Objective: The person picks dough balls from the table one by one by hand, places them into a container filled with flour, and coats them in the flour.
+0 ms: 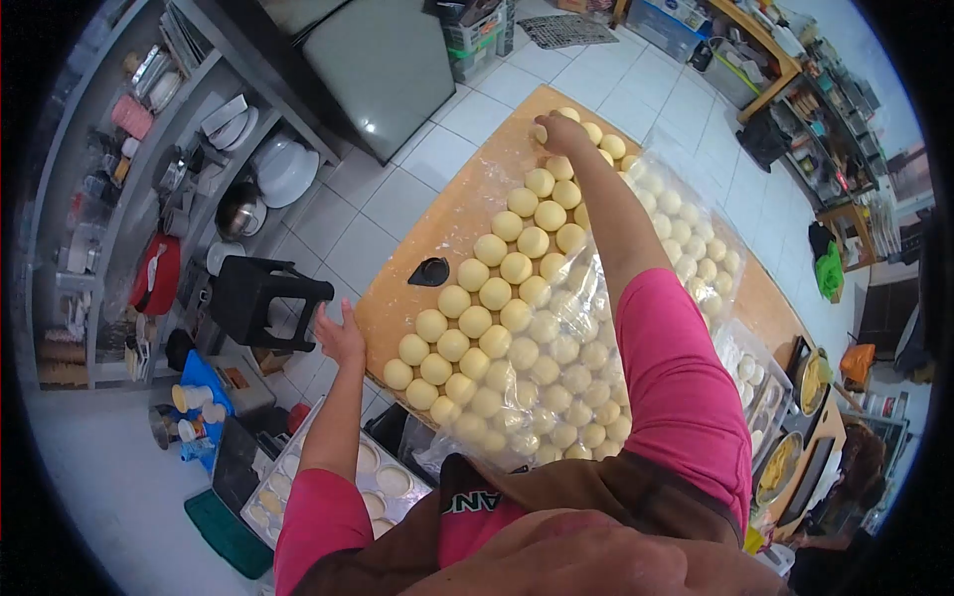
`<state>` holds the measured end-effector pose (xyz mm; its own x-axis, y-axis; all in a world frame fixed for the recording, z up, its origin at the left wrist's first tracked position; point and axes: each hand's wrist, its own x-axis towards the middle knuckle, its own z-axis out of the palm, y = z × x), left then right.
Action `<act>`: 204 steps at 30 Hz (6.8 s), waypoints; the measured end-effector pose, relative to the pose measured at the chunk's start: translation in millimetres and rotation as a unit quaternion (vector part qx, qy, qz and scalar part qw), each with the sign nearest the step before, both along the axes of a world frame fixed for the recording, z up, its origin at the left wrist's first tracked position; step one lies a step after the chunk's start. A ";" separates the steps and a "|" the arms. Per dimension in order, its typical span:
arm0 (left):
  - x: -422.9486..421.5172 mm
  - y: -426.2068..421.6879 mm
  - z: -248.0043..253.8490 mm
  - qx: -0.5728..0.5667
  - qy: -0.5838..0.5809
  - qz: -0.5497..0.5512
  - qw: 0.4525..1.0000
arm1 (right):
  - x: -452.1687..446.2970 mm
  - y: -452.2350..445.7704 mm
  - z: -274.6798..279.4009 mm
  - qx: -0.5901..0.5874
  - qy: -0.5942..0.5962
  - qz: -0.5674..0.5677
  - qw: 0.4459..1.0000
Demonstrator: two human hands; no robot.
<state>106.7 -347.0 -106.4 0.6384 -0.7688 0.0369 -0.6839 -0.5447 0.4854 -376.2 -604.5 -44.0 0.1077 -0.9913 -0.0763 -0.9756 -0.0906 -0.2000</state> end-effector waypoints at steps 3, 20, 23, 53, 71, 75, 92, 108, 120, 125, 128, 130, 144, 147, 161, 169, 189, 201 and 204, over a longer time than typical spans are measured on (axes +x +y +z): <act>1.9 0.4 -5.3 -0.002 0.011 -0.015 1.000 | 4.9 -0.3 7.6 0.024 0.039 -0.008 0.999; -3.9 0.3 7.1 0.013 0.016 -0.020 1.000 | -4.3 -4.7 31.3 -0.001 0.000 -0.055 0.999; -3.2 0.2 2.5 -0.005 0.007 -0.011 1.000 | -7.9 -5.3 34.7 -0.021 -0.011 -0.045 0.999; -13.0 8.2 15.2 0.032 0.009 -0.005 0.999 | -129.7 612.9 41.3 -0.057 -0.131 -0.368 0.919; -9.2 8.0 5.0 0.018 -0.028 0.002 0.999 | -138.2 629.1 20.5 -0.033 -0.381 -0.499 0.778; -14.5 9.7 14.9 0.029 -0.026 0.006 0.999 | -158.1 620.5 -53.9 -0.060 -0.131 -0.380 0.914; -18.3 9.1 18.1 0.047 0.013 0.006 0.999 | -149.2 652.6 11.8 0.075 -0.265 -0.399 0.875; -4.5 3.7 -2.7 -0.010 -0.015 -0.013 1.000 | -259.0 556.5 0.0 -0.088 -0.073 -0.510 0.853; -13.6 5.0 11.9 0.033 -0.002 -0.006 0.999 | -195.1 616.9 34.9 -0.028 -0.119 -0.418 0.900; -11.3 5.7 10.5 0.028 -0.012 -0.017 0.999 | -139.7 650.3 46.5 0.100 -0.004 -0.296 0.950; -15.2 7.1 12.3 0.033 -0.021 -0.003 0.999 | -144.5 668.0 34.7 0.117 0.029 -0.287 0.950; -12.4 4.5 7.2 0.027 -0.016 -0.005 0.999 | -146.6 668.6 45.0 0.146 0.015 -0.305 0.941; -18.3 9.2 18.1 0.035 -0.019 0.020 0.999 | -161.6 640.9 48.5 -0.031 0.045 -0.335 0.940; -14.9 5.1 14.7 0.036 -0.020 0.011 0.999 | -158.1 616.1 90.6 0.013 0.003 -0.422 0.907; -7.1 2.9 11.2 0.039 -0.004 0.010 0.999 | -89.1 237.5 75.3 -0.167 -0.174 -0.034 0.970; -4.5 -2.1 -1.3 -0.007 -0.012 -0.006 1.000 | -62.5 22.4 12.0 -0.089 -0.116 -0.014 0.989; -2.3 0.5 2.6 -0.013 -0.011 -0.030 0.999 | -57.8 -59.8 -9.0 -0.043 -0.064 -0.050 0.996; -5.3 0.2 3.3 0.017 0.001 -0.020 1.000 | -75.6 165.9 87.7 -0.180 -0.211 -0.035 0.960; -10.5 -1.7 11.5 0.022 -0.005 -0.045 0.999 | -100.6 308.3 92.7 -0.128 -0.251 -0.165 0.945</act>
<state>96.2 -348.7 -94.9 0.5666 -0.8240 0.0070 -0.7356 -0.5020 0.4548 -476.8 -296.2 48.7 -0.2512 -0.9564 0.1488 -0.7467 0.0936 -0.6586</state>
